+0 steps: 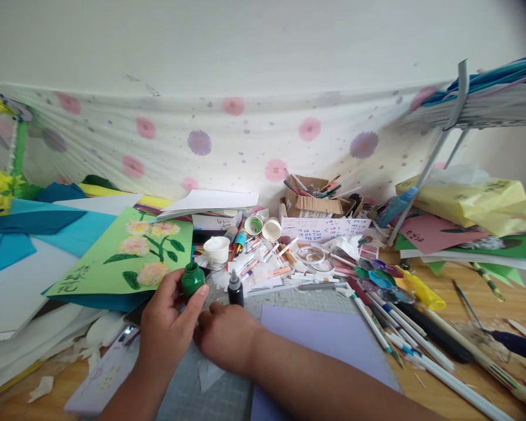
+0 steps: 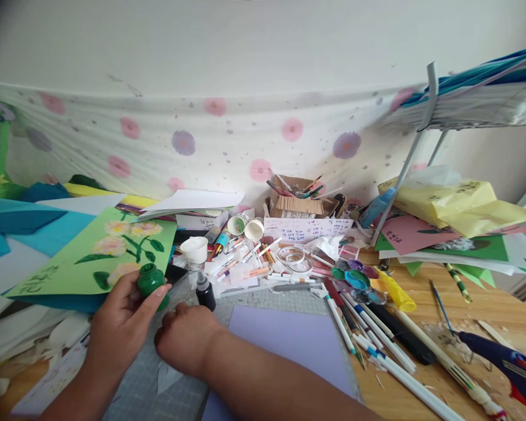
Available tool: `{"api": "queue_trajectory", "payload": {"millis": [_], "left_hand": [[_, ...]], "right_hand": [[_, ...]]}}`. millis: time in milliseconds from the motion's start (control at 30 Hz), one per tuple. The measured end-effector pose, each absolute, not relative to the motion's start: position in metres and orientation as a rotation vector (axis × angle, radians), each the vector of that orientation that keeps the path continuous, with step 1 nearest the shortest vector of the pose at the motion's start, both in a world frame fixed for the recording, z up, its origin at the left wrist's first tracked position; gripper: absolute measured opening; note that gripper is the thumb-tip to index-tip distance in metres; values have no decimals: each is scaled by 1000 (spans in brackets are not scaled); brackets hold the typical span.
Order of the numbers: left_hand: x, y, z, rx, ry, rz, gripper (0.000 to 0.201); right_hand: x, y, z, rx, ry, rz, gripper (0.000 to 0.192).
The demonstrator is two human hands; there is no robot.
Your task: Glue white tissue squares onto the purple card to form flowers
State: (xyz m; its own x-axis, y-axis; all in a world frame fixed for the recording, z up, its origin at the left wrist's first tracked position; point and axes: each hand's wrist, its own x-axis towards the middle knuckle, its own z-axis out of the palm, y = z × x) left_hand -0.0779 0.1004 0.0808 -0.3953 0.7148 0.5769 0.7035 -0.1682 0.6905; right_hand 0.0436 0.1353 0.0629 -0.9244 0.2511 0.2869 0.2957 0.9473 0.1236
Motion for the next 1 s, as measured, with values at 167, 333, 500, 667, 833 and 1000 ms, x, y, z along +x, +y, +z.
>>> {"api": "queue_trajectory", "payload": {"millis": [167, 333, 500, 667, 833, 1000], "left_hand": [[-78, 99, 78, 1644, 1870, 1697, 34], [-75, 98, 79, 1676, 1811, 1706, 33], [-75, 96, 82, 1629, 1821, 1710, 34], [-77, 93, 86, 1557, 1846, 1749, 34], [-71, 92, 83, 1824, 1791, 1618, 32], [-59, 88, 83, 2071, 1711, 1437, 29]], "right_hand": [[45, 140, 58, -364, -2807, -265, 10], [44, 145, 52, -277, -2774, -296, 12], [52, 137, 70, -195, -2739, -212, 17], [87, 136, 133, 1, -2423, 651, 19], [119, 160, 168, -151, -1634, 1219, 7], [116, 168, 157, -353, -1512, 1403, 6]]}}
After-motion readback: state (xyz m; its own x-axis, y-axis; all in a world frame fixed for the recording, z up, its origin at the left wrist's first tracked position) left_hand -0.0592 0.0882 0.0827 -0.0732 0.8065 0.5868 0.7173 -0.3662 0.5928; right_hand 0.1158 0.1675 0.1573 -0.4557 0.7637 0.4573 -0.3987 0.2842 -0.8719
